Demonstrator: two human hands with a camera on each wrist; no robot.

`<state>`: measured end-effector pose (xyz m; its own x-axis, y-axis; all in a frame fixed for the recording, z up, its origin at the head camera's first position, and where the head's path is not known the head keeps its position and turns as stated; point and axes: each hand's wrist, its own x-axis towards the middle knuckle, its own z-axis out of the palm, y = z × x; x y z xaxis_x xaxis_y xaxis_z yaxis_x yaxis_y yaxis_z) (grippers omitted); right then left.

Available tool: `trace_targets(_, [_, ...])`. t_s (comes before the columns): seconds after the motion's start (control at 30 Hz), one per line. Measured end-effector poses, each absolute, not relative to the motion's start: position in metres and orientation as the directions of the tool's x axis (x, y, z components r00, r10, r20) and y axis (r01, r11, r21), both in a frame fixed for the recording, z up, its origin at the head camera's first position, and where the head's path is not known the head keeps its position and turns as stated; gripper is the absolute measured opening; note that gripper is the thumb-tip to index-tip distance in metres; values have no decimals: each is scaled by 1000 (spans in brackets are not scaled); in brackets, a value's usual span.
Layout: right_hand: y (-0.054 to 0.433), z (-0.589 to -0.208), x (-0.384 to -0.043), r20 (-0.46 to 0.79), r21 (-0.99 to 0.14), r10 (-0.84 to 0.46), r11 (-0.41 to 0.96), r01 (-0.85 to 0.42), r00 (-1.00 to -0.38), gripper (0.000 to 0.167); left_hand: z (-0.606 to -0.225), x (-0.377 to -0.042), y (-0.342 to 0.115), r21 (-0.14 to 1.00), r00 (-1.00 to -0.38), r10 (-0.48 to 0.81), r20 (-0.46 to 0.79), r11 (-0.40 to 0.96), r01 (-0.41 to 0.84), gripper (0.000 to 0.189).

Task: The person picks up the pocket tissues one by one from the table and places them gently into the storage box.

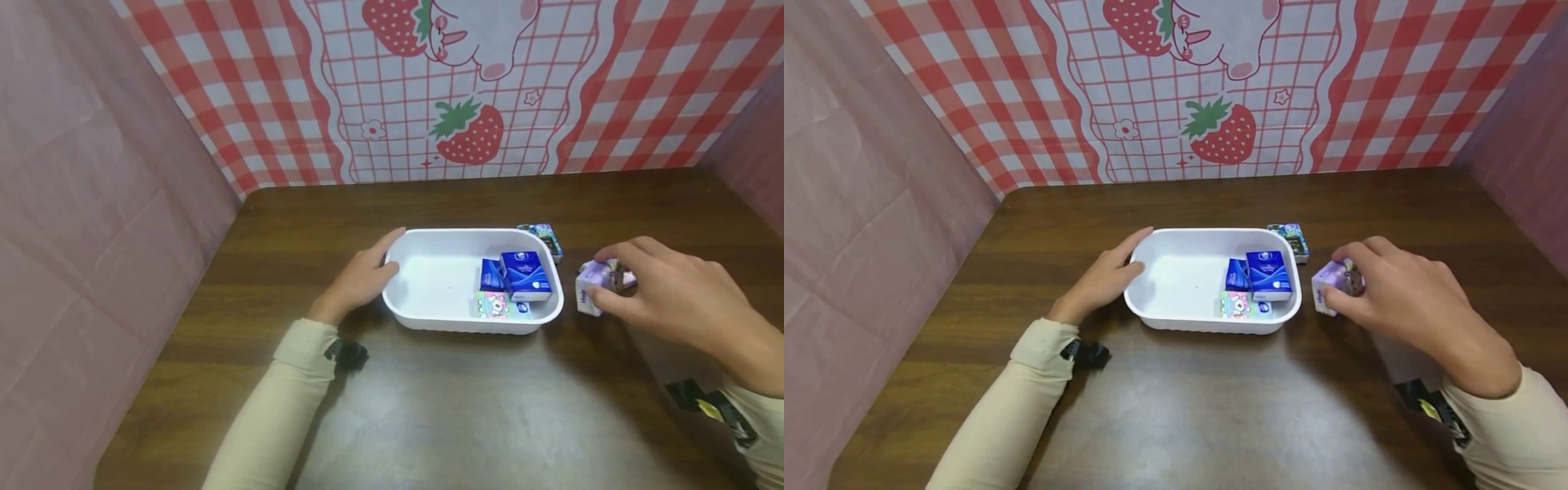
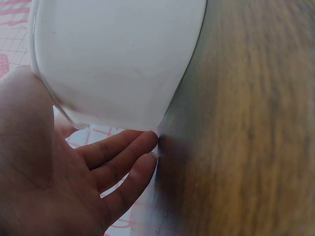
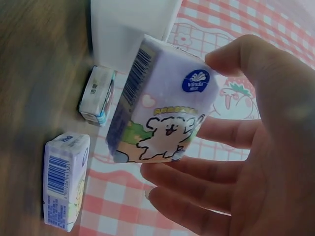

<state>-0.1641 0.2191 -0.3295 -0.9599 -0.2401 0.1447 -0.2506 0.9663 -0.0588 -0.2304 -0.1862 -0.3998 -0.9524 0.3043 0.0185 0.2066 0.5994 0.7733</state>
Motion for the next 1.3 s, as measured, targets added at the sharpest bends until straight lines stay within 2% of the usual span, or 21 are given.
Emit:
trace_targets(0.47, [206, -318, -168, 236, -109, -263, 950, -294, -936, 53, -399, -231, -185, 785, -949, 316, 16, 583, 207, 61])
trace_targets(1.3, [178, -315, -174, 256, -182, -346, 900, -397, -903, 52, -398, -229, -186, 786, -951, 309, 25, 582, 209, 61])
